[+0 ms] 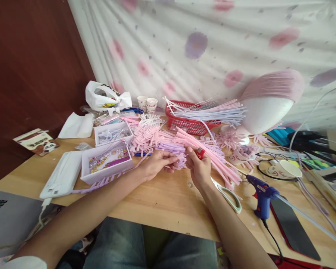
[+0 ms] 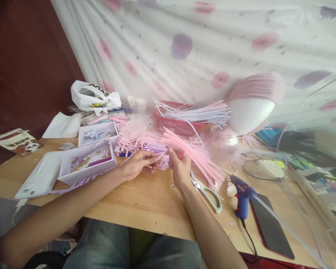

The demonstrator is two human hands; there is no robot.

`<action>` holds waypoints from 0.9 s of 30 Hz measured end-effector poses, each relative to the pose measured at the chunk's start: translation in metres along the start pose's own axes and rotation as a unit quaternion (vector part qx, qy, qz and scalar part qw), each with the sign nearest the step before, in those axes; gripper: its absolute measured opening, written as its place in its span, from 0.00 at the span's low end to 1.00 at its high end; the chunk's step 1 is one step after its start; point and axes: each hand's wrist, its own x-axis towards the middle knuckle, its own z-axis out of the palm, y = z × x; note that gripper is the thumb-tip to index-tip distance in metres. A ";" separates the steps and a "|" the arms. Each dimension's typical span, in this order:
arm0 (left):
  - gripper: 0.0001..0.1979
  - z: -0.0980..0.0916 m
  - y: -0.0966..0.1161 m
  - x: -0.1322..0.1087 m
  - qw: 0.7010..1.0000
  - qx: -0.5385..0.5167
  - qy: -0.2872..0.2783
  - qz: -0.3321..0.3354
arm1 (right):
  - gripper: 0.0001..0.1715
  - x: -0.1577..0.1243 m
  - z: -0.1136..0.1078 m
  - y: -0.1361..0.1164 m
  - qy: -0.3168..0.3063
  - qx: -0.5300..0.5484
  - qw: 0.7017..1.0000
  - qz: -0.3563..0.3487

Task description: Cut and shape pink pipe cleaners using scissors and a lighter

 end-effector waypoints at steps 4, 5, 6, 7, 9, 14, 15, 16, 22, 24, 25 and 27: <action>0.16 -0.004 -0.001 0.002 0.996 -0.066 -0.045 -0.042 | 0.20 0.002 -0.001 0.003 -0.064 0.006 0.997 0.042; 0.15 -0.005 -0.001 0.002 0.993 -0.086 -0.055 -0.055 | 0.20 0.002 -0.002 0.004 -0.069 0.008 0.997 0.044; 0.14 -0.006 -0.001 0.003 0.990 -0.103 -0.064 -0.067 | 0.21 0.002 -0.002 0.006 -0.069 0.009 0.997 0.039; 0.13 -0.007 -0.001 0.003 0.988 -0.116 -0.071 -0.077 | 0.21 0.002 -0.002 0.008 -0.065 0.007 0.997 0.030; 0.11 -0.008 -0.001 0.003 0.985 -0.123 -0.079 -0.087 | 0.21 0.001 -0.002 0.009 -0.053 -0.007 0.999 0.008; 0.09 -0.007 -0.001 0.003 0.989 -0.107 -0.062 -0.080 | 0.22 0.000 0.000 0.005 -0.025 -0.018 0.999 0.016; 0.09 -0.006 -0.001 0.003 0.990 -0.105 -0.059 -0.079 | 0.22 0.000 0.000 0.004 -0.029 -0.016 0.999 0.028; 0.09 -0.006 0.000 0.003 0.990 -0.103 -0.057 -0.079 | 0.22 0.000 0.001 0.003 -0.037 -0.013 0.999 0.038; 0.10 -0.005 -0.001 0.003 0.991 -0.092 -0.057 -0.073 | 0.20 -0.001 0.002 0.000 -0.015 -0.002 0.999 0.039; 0.11 -0.006 -0.002 0.003 0.993 -0.095 -0.038 -0.055 | 0.19 -0.003 0.002 0.001 -0.005 -0.021 0.999 0.034; 0.11 -0.006 -0.002 0.003 0.994 -0.096 -0.025 -0.046 | 0.19 -0.003 0.002 0.002 -0.012 -0.048 0.998 0.032; 0.12 -0.005 -0.003 0.003 0.995 -0.093 0.005 -0.037 | 0.19 -0.004 0.002 0.005 -0.040 -0.120 0.992 0.014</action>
